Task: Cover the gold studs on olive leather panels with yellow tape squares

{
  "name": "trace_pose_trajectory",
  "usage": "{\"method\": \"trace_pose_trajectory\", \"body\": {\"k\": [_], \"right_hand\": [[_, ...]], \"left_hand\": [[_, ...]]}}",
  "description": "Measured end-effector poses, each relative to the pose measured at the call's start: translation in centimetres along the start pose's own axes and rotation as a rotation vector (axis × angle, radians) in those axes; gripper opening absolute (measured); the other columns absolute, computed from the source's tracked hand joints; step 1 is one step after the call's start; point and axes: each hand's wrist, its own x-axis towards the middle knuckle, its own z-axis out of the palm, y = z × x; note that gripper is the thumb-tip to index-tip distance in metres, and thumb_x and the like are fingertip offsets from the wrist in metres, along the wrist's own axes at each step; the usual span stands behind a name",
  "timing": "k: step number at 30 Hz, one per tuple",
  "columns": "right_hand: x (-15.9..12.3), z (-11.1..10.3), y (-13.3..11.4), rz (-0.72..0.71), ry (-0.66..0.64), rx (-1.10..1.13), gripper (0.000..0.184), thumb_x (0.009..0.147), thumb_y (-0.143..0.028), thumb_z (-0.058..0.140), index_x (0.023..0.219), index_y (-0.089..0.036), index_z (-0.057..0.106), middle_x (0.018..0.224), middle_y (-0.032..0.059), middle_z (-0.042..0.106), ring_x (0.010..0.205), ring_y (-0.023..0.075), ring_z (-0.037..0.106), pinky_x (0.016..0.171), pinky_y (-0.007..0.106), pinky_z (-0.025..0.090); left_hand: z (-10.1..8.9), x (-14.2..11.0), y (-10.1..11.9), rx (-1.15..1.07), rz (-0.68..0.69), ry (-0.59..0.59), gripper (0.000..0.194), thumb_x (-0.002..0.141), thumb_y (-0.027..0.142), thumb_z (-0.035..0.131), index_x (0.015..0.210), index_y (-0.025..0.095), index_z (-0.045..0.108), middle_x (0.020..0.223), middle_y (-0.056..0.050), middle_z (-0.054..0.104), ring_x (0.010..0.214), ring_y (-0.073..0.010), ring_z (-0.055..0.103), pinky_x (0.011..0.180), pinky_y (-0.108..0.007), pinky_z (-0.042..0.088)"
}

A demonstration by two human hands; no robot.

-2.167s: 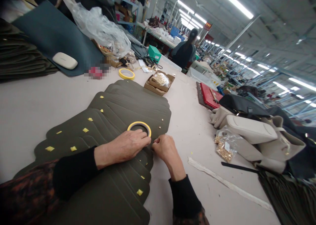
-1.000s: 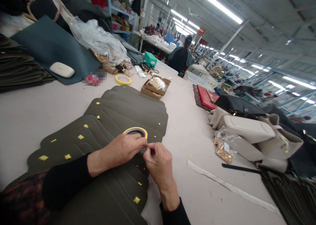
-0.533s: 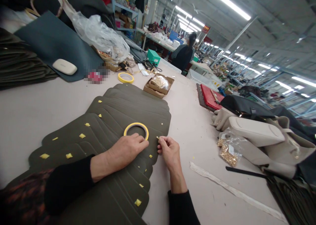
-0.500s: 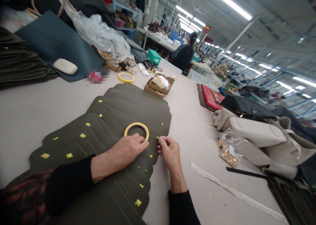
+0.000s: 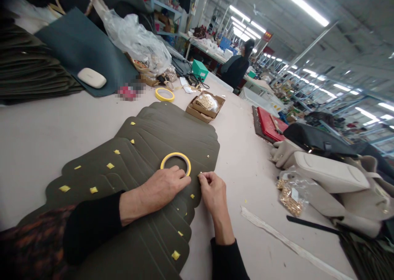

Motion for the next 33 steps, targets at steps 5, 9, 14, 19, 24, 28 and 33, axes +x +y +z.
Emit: {"method": "trace_pose_trajectory", "body": {"k": [5,9,14,19,24,28,33], "right_hand": [[0.1,0.4,0.1,-0.024,0.067,-0.032,0.033,0.080,-0.046,0.055,0.078,-0.017,0.070,0.065,0.0042,0.068,0.057,0.0176,0.060,0.053,0.027,0.046],[0.5,0.8,0.4,0.014,0.081,-0.009,0.032,0.079,-0.046,0.056,0.077,-0.017,0.070,0.064,0.0031,0.067,0.052,0.0154,0.057,0.050,0.026,0.046],[1.2,0.7,0.6,0.160,0.062,0.158,0.032,0.075,-0.047,0.060,0.077,-0.016,0.067,0.052,-0.0026,0.056,0.040,0.0112,0.050,0.038,0.022,0.040],[1.0,-0.3,0.9,0.238,-0.062,0.465,0.032,0.069,-0.046,0.071,0.069,-0.016,0.060,0.050,-0.0054,0.052,0.037,0.0069,0.044,0.038,0.019,0.037],[-0.9,-1.1,-0.4,0.164,-0.283,0.760,0.030,0.070,-0.042,0.076,0.068,-0.016,0.062,0.059,-0.0024,0.057,0.050,0.0078,0.050,0.048,0.019,0.043],[-2.3,-0.4,-1.7,0.151,-0.362,0.909,0.027,0.073,-0.039,0.076,0.069,-0.016,0.062,0.060,-0.0020,0.057,0.051,0.0082,0.051,0.048,0.019,0.044],[-2.5,0.7,-2.1,0.266,-0.443,1.109,0.024,0.070,-0.033,0.079,0.069,-0.015,0.062,0.057,-0.0029,0.055,0.047,0.0072,0.050,0.043,0.017,0.043]], "left_hand": [[0.0,0.0,0.0,-0.002,-0.009,-0.006,0.008,0.092,0.013,0.048,0.090,0.017,0.055,0.086,-0.006,0.060,0.080,-0.0225,0.055,0.062,-0.033,0.048],[0.2,0.0,-0.1,0.003,-0.005,0.025,0.006,0.090,0.013,0.051,0.090,0.018,0.055,0.086,-0.005,0.060,0.079,-0.0224,0.054,0.062,-0.033,0.048],[0.1,0.0,-0.2,0.003,-0.009,0.040,0.007,0.090,0.013,0.050,0.087,0.018,0.055,0.085,-0.005,0.060,0.078,-0.0217,0.055,0.063,-0.032,0.048],[0.1,0.0,-0.2,-0.041,-0.019,0.032,0.010,0.091,0.012,0.047,0.088,0.017,0.054,0.086,-0.005,0.061,0.080,-0.0218,0.057,0.065,-0.032,0.049],[-0.1,0.0,-0.1,-0.422,-0.079,0.238,0.014,0.089,0.016,0.052,0.102,0.019,0.053,0.095,-0.002,0.064,0.089,-0.0172,0.061,0.081,-0.029,0.049],[-0.6,0.0,0.2,-0.725,-0.153,0.451,0.023,0.084,0.010,0.051,0.103,0.022,0.051,0.094,0.001,0.066,0.085,-0.0128,0.065,0.080,-0.024,0.049],[-0.7,-0.1,0.3,-0.768,-0.149,0.475,0.026,0.081,0.009,0.053,0.103,0.022,0.051,0.091,0.002,0.066,0.083,-0.0129,0.065,0.077,-0.024,0.049]]}}
